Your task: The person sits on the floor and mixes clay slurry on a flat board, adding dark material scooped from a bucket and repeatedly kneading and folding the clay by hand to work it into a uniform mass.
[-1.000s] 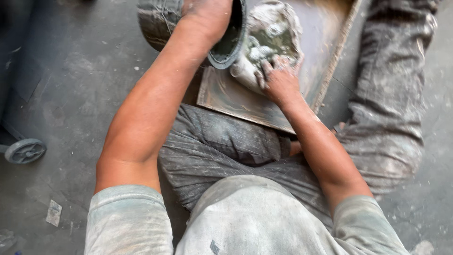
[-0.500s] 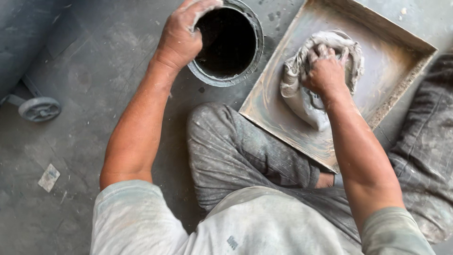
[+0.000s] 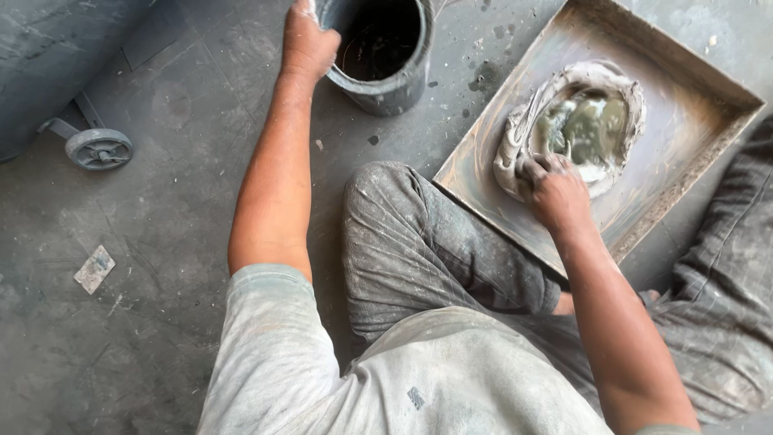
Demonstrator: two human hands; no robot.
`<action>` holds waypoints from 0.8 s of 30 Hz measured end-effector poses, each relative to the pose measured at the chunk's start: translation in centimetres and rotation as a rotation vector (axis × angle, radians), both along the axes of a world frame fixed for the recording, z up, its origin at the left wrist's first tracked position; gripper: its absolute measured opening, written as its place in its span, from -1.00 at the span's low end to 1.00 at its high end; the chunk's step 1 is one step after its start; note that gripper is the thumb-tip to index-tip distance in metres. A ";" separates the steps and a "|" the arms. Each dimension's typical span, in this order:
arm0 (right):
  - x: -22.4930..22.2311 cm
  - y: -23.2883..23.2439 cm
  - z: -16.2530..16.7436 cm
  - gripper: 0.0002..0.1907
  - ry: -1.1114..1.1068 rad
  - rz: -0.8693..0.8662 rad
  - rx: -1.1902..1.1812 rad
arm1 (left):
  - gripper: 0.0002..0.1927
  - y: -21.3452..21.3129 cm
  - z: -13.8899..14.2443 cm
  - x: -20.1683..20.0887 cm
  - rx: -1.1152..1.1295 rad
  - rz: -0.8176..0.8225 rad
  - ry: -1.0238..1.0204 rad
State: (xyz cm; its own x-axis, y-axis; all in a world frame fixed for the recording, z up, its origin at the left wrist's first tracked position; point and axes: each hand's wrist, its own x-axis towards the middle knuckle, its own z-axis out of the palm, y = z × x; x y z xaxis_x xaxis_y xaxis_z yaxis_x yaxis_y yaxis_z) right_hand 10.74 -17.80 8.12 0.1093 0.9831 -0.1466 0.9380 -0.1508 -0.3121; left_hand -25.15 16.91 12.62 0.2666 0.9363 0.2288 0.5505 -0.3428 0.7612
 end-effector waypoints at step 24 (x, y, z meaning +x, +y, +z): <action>8.2 9.9 -2.7 -0.34 -0.027 -0.279 -0.040 | -0.55 -14.7 -8.8 24.4 -0.165 -0.295 0.016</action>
